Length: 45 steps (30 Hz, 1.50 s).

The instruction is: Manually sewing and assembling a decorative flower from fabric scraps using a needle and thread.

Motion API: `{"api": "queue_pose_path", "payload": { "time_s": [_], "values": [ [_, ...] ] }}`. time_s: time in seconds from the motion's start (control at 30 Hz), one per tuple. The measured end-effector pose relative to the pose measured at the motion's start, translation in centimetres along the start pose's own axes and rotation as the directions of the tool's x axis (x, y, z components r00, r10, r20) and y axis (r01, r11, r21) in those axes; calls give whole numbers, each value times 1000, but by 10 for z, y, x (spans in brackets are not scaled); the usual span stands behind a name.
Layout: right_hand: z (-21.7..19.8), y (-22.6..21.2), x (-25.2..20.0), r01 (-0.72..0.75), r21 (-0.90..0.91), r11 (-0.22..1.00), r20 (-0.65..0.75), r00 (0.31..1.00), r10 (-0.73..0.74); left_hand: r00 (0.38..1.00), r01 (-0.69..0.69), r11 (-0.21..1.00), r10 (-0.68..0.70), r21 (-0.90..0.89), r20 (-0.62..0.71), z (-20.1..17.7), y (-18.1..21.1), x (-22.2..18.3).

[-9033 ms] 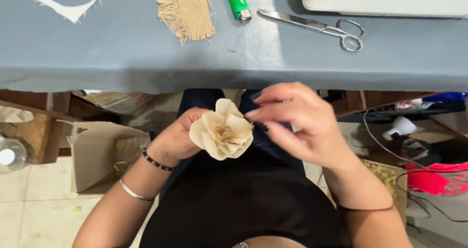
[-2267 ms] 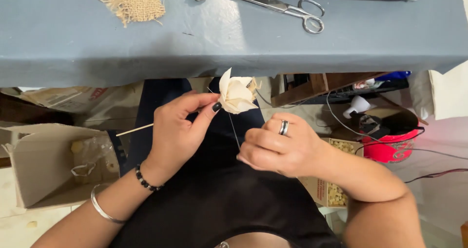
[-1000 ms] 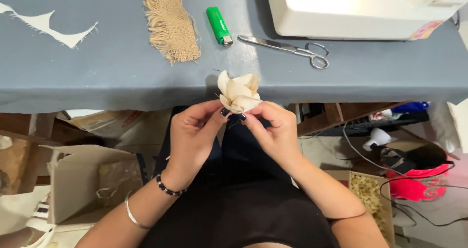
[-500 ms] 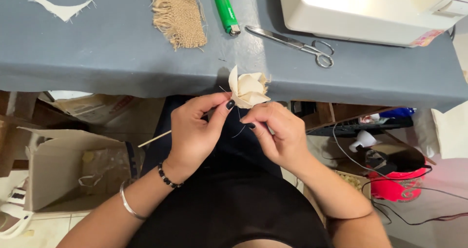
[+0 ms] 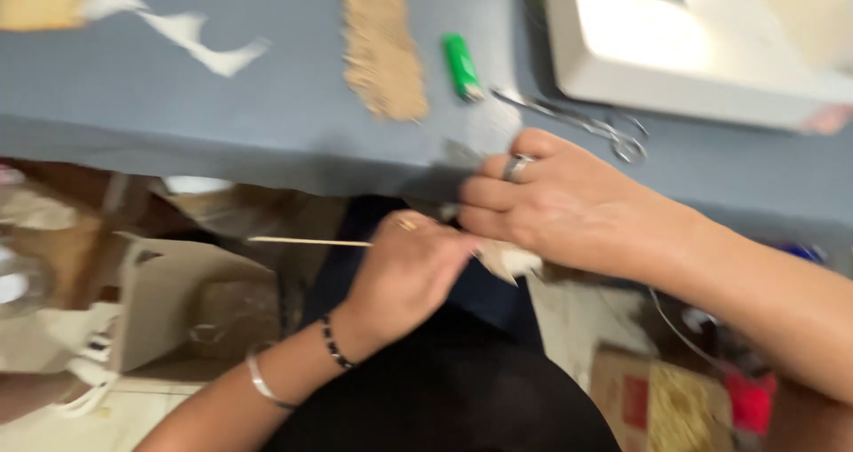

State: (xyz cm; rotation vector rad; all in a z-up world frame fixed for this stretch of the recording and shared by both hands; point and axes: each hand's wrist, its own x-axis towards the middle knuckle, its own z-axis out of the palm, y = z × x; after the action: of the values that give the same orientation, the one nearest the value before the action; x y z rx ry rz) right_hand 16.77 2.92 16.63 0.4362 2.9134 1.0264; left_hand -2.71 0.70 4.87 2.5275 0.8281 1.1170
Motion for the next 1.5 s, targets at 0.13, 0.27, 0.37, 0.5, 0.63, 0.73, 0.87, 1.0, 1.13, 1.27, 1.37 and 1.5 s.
{"api": "queue_pose_path", "payload": {
  "time_s": [0.13,0.27,0.37,0.5,0.63,0.73,0.87,1.0,1.13,1.27,1.37,1.5],
  "values": [
    [7,14,4,-45,639,768,64,998,5,997,-21,970,1,-242,-81,6,-11,-23],
    [14,14,5,-132,933,335,101,989,109,993,-50,947,14,-317,-116,2,-17,-34],
    [47,-12,-14,-157,960,230,99,965,243,988,57,877,-118,-477,-99,-5,-14,-39],
    [88,-71,-31,-220,974,47,175,875,452,945,79,834,-238,-546,-225,6,-17,-43],
    [142,-132,-55,-196,974,-115,212,602,770,918,45,838,-249,-543,-308,15,-23,-47],
    [126,-153,-31,-271,960,-68,183,428,885,905,69,840,-280,-539,-319,9,-18,-43],
    [129,-171,-22,-247,911,-330,384,216,898,870,129,850,-345,-511,-353,15,-13,-43],
    [117,-177,-12,-143,886,-442,460,132,878,885,101,859,-309,-502,-350,7,-10,-43],
    [123,-183,-17,-165,881,-443,466,140,874,903,67,874,-257,-481,-343,1,-12,-42],
    [124,-186,-18,-169,889,-426,449,129,884,903,18,864,-230,-503,-362,2,-12,-43],
    [128,-185,-15,-177,890,-419,443,121,889,897,-19,866,-206,-499,-392,4,-10,-44],
    [126,-188,-20,-213,878,-428,458,116,881,899,-16,904,-175,-428,-403,2,-9,-44]
  ]
}}
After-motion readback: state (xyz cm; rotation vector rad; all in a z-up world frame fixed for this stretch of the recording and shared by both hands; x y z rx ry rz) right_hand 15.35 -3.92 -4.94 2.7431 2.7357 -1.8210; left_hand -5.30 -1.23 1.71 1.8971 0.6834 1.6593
